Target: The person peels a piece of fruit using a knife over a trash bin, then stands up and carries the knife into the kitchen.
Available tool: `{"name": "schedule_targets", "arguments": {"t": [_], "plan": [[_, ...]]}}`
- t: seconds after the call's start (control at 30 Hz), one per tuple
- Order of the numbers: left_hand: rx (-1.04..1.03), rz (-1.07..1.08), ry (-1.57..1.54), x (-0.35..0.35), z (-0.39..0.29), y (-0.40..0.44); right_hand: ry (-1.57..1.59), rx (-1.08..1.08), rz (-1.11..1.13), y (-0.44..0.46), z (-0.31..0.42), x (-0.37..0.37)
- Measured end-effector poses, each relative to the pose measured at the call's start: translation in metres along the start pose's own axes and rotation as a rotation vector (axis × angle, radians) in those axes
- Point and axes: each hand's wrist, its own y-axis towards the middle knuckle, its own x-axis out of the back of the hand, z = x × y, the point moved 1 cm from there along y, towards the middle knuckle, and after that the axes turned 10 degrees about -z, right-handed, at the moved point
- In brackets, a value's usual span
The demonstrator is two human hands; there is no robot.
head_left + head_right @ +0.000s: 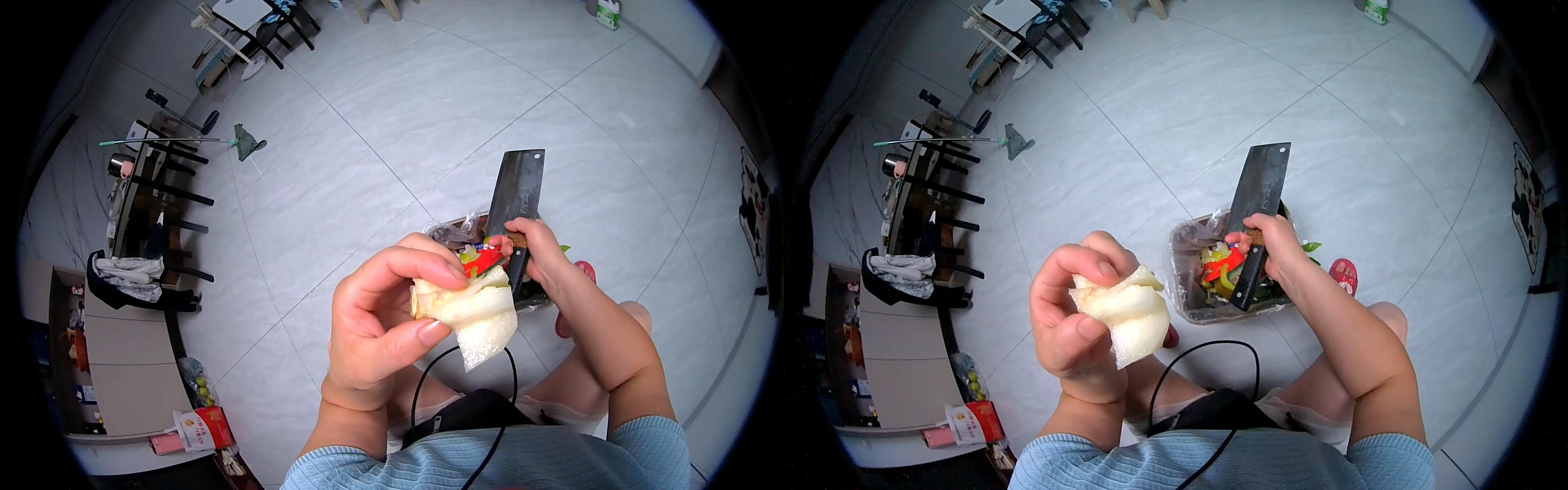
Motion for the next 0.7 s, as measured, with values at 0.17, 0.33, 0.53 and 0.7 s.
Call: {"name": "schedule_targets", "arguments": {"t": [0.17,0.33,0.53,0.7], "plan": [[0.004,-0.025,0.009,0.000,0.002,-0.001,0.000,-0.007,-0.017,-0.002,0.003,0.000],[-0.046,-0.147,0.073,0.002,0.002,0.001,0.005,0.043,-0.013,0.001,0.006,0.003],[-0.037,-0.217,0.126,0.005,0.006,0.003,-0.031,0.076,-0.015,0.001,0.016,0.006],[-0.066,-0.193,0.117,0.004,0.012,0.003,0.010,0.119,-0.035,0.002,0.021,0.007]]}}
